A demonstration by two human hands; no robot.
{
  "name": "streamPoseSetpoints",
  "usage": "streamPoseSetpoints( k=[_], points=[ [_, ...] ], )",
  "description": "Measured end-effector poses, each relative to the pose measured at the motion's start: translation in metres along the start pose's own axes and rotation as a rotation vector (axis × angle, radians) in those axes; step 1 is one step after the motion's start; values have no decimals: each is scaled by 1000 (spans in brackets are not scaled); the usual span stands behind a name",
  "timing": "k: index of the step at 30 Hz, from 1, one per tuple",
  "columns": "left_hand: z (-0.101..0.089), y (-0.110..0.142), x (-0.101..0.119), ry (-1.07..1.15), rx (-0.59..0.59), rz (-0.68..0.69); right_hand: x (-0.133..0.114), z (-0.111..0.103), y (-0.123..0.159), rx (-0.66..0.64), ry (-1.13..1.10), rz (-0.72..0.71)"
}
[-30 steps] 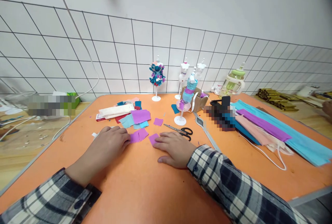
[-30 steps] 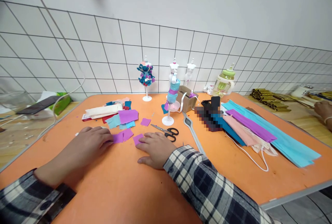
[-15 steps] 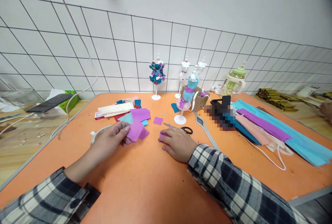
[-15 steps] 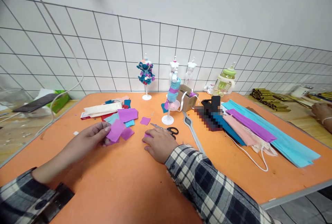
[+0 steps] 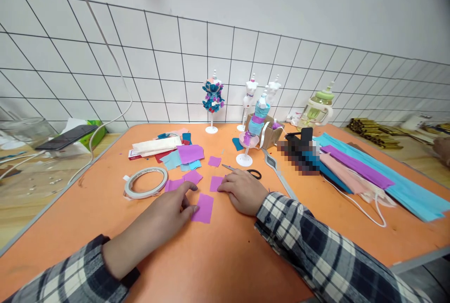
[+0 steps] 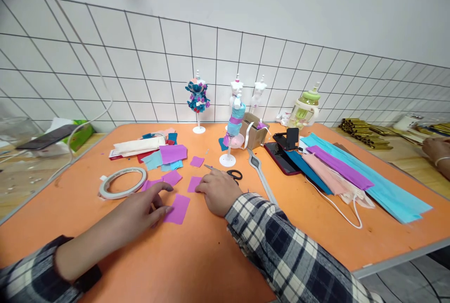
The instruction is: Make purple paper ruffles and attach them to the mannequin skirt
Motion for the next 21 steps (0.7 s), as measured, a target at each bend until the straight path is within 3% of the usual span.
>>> streamPoseSetpoints(
  k=[3, 6, 8, 10, 12, 15, 18, 21],
  points=[
    [-11, 4, 8, -120, 18, 0, -4, -1, 0, 26, -27, -39],
    [-52, 12, 2, -321, 192, -51, -4, -11, 4, 117, -58, -63],
    [-78, 16, -14, -415, 261, -80, 1, -19, 7, 187, -75, -41],
    [-90, 14, -37, -472, 202, -105, 8, -25, 10, 246, -99, 2],
    [-96, 12, -63, -484, 151, -155, 14, -29, 11, 285, -130, 32],
    [-95, 11, -84, -505, 132, -180, 18, -31, 12, 312, -166, 46],
    [-91, 9, -91, -494, 138, -180, 17, -31, 12, 312, -177, 42],
    [-94, 7, -90, -295, 171, -126, 16, -30, 13, 311, -177, 27]
  ],
)
Point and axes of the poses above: each hand's wrist, its own y-axis away from the middle knuckle, its own z-axis out of the palm, x = y × z, the point moved 10 cm from there along -y, towards the middle knuckle, and after that the axes turned 12 degrees about -x, right-handed, at the moved point
